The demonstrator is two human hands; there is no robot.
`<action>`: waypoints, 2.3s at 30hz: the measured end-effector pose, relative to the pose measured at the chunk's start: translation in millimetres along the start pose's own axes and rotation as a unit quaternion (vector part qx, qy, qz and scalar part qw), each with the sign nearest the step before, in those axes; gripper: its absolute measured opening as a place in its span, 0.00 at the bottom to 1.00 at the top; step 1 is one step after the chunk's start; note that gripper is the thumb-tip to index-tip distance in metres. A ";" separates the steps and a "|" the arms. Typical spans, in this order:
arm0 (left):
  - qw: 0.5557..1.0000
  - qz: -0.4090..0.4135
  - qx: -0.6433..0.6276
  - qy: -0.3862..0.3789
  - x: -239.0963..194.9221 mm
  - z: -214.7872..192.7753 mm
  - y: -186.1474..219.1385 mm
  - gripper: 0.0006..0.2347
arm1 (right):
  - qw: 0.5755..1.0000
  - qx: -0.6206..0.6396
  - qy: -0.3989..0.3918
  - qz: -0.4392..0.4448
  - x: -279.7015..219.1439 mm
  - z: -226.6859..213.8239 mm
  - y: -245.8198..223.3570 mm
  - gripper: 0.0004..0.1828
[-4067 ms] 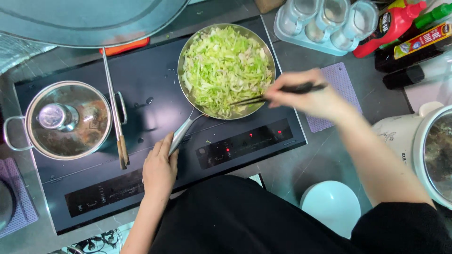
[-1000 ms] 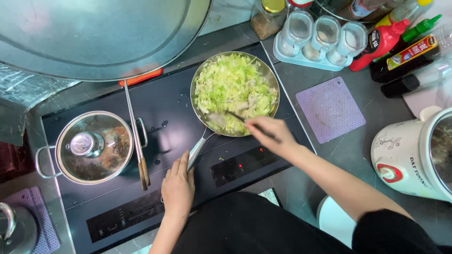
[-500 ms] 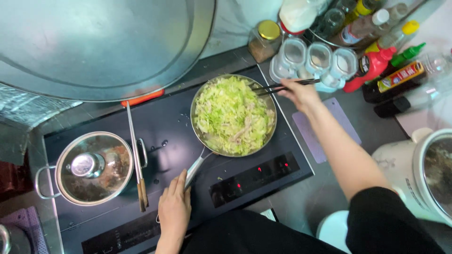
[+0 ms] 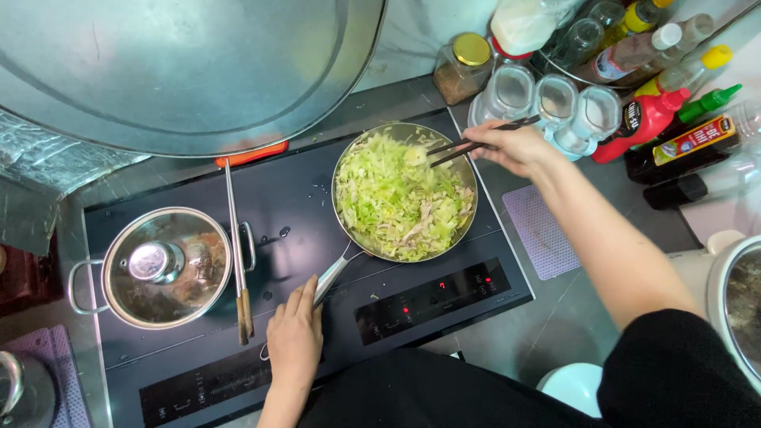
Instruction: Stir-frying shredded cabbage with meat and seasoning in a pan on an induction stove.
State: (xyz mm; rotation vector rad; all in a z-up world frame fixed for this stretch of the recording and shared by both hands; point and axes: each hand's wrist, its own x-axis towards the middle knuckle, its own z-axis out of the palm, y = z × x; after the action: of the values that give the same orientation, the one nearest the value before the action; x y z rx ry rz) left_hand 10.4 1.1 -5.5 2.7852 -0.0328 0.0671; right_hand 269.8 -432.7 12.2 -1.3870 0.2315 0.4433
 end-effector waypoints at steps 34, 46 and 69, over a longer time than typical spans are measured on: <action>1.000 0.023 -0.008 0.009 -2.3 -2.4 -1.7 0.26 | 0.896 -0.412 -0.053 -0.160 -85.0 148.2 12.5 0.08; 0.999 0.034 -0.013 0.018 -5.3 2.7 -4.8 0.27 | 0.782 -0.468 -0.030 -0.411 -109.7 135.4 17.4 0.08; 0.997 0.046 -0.033 0.046 -4.8 4.6 -3.7 0.25 | 0.849 -0.426 -0.011 -0.313 -192.8 193.9 54.7 0.05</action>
State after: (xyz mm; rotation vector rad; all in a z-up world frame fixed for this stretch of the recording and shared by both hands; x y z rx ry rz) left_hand 5.9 3.1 -11.3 2.7104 -0.1378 0.2122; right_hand 54.1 -268.3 77.2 -2.2089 -0.5059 -0.0209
